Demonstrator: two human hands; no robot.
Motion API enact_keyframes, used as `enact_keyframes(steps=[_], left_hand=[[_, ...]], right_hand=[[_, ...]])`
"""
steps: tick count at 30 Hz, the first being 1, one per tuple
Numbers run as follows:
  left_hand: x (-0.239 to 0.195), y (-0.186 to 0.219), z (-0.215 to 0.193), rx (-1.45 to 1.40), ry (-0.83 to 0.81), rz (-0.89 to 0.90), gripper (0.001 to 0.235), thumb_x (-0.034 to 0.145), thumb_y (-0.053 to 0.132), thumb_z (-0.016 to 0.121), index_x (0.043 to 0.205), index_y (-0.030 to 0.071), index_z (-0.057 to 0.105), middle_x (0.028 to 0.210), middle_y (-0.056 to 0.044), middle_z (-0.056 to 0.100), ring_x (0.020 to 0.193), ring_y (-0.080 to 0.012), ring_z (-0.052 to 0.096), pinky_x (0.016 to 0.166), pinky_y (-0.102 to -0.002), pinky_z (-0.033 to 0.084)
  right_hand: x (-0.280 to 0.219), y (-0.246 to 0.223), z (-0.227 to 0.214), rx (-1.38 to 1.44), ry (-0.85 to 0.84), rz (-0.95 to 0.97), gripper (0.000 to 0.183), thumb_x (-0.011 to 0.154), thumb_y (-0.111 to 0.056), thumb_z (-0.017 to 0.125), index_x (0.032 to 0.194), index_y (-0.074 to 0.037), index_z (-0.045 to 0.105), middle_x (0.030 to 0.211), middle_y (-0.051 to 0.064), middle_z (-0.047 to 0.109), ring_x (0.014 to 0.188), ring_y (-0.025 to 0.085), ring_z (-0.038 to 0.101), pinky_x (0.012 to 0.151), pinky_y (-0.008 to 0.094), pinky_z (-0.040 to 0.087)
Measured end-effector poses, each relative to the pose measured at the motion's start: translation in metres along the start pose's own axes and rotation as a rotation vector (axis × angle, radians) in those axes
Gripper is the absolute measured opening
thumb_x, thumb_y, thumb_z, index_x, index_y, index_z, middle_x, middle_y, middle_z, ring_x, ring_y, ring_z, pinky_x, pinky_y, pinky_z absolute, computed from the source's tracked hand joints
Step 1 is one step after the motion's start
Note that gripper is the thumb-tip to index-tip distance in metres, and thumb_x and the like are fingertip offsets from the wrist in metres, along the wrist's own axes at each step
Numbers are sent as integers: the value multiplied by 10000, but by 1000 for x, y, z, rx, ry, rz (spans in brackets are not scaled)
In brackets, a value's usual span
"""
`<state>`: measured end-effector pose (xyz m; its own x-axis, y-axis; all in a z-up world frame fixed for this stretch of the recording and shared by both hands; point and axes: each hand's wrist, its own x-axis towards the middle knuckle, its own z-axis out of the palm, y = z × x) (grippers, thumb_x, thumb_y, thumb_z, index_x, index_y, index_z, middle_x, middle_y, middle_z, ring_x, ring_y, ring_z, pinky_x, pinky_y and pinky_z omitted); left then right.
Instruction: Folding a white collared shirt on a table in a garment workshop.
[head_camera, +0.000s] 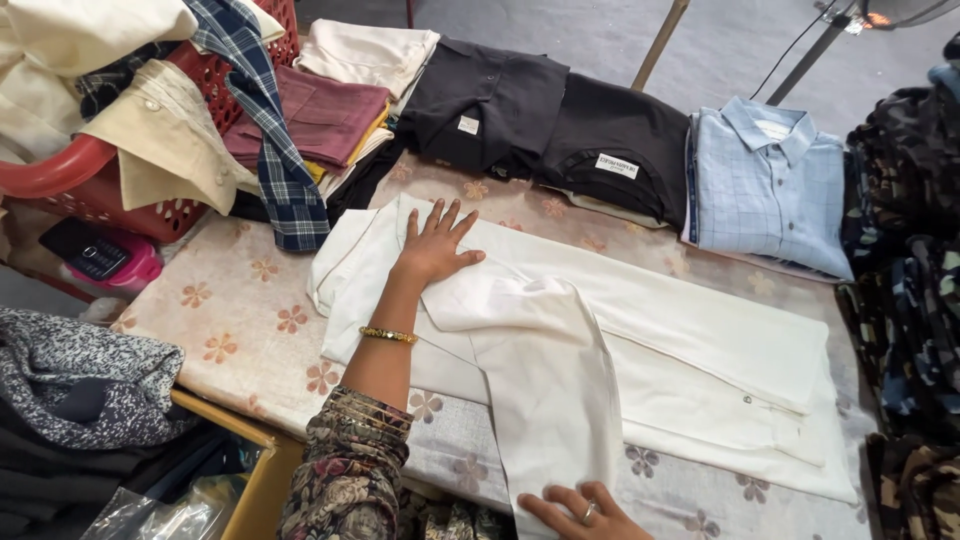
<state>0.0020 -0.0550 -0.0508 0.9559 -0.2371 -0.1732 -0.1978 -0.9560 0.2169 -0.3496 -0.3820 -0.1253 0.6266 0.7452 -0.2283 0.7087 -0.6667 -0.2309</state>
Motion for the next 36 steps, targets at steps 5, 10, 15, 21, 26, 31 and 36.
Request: enact_keyframes(steps=[5, 10, 15, 21, 26, 31, 36], left_hand=[[-1, -1, 1, 7, 5, 8, 856, 893, 765, 405, 1616, 418, 107, 1720, 58, -8, 1573, -186, -95, 1257, -528, -79], [1, -1, 1, 3, 9, 18, 853, 896, 763, 409, 1615, 415, 111, 1721, 62, -6, 1576, -187, -92, 1260, -525, -77], [4, -5, 3, -32, 9, 27, 867, 878, 759, 417, 1614, 420, 112, 1715, 77, -1, 1570, -182, -75, 1247, -524, -74], [28, -39, 21, -377, 64, 161, 775, 889, 737, 370, 1579, 389, 301, 1660, 83, 296, 1583, -188, 38, 1232, -546, -99], [12, -40, 2, -634, 15, 179, 708, 895, 748, 352, 1462, 362, 523, 1592, 87, 458, 1596, -163, 99, 1253, -513, -124], [9, -36, 1, -638, -14, 154, 669, 878, 750, 405, 1302, 324, 698, 1603, 97, 440, 1596, -165, 74, 1245, -496, -138], [10, -37, 3, -527, 10, 166, 566, 854, 720, 421, 1165, 394, 763, 1617, 137, 402, 1587, -178, 63, 1240, -485, -130]], right_hand=[[-2, 12, 15, 178, 98, 34, 245, 1022, -185, 568, 1265, -158, 566, 1142, 100, 604, 1036, 272, 653, 940, 450, 540], [-39, 28, -94, 371, -44, -11, 125, 1029, -215, 613, 1010, -96, 647, 964, 95, 611, 1000, 231, 679, 894, 387, 567], [-118, 191, -59, 1071, 827, 64, 260, 792, 150, 723, 1020, 28, 749, 1125, 93, 685, 1046, 259, 689, 1089, 507, 370], [-136, 222, -128, 1070, 1195, 600, 494, 882, 39, 640, 1366, -55, 622, 1345, 120, 651, 1221, 226, 644, 986, 425, 531], [-101, 202, -142, 864, 1069, 804, 608, 917, -341, 655, 1482, -151, 537, 1391, 154, 621, 1248, 271, 605, 971, 430, 521], [-46, 212, -159, 463, 926, 754, 829, 852, -516, 729, 1563, -196, 446, 1393, 192, 593, 1254, 341, 586, 970, 461, 514], [-15, 249, -165, 239, 864, 1059, 670, 721, -419, 860, 1306, -150, 674, 1040, 148, 765, 847, 282, 737, 805, 402, 571]])
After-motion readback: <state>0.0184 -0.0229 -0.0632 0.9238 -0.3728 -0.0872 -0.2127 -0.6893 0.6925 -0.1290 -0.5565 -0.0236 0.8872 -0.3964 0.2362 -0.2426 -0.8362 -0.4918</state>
